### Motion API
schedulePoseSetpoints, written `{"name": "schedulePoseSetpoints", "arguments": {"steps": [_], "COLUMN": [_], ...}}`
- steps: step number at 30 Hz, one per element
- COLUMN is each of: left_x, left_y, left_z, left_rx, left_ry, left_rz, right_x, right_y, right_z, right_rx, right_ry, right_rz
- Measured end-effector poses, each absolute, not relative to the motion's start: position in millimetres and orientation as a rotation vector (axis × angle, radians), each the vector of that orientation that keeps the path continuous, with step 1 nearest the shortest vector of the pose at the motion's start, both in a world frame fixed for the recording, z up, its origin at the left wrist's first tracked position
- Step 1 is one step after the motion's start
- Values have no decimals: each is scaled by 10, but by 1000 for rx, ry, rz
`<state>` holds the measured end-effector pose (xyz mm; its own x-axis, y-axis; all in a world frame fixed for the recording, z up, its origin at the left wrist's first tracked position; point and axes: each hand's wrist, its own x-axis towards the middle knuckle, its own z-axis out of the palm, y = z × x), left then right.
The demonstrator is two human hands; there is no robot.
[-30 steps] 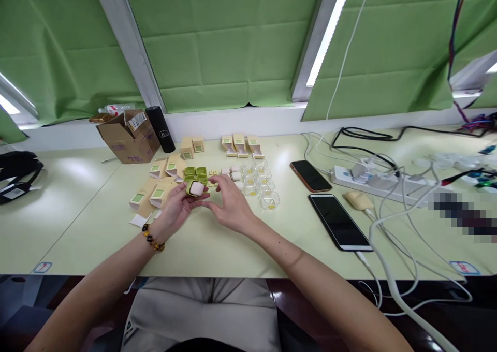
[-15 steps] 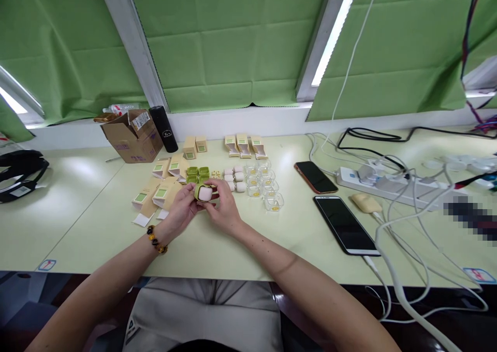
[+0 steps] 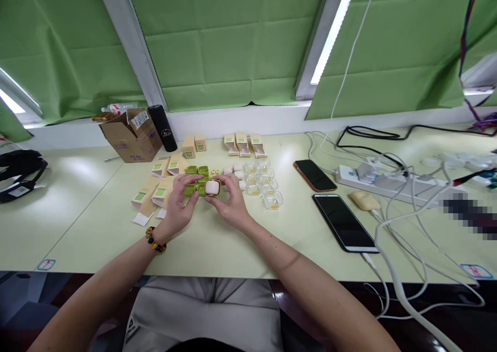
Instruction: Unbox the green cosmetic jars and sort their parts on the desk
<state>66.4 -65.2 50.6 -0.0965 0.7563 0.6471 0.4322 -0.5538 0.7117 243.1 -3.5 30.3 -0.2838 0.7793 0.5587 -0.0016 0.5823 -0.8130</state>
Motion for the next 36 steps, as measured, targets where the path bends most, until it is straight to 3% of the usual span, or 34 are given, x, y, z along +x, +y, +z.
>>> {"name": "schedulePoseSetpoints", "arguments": {"steps": [6, 12, 20, 36], "left_x": [622, 585, 559, 602], "left_y": [-645, -606, -572, -595], "left_z": [452, 421, 405, 364], "left_rx": [2363, 2488, 2290, 2533], "left_ry": [1331, 1275, 1334, 1471], "left_rz": [1528, 1467, 1612, 1768], "right_x": [2415, 2402, 2370, 2314], "right_y": [-19, 5, -3, -16], "right_z": [269, 231, 279, 208], "right_rx": [-607, -561, -611, -542], "right_ry": [-1588, -1577, -1450, -1429], "right_rz": [1243, 1298, 1364, 1511]}}
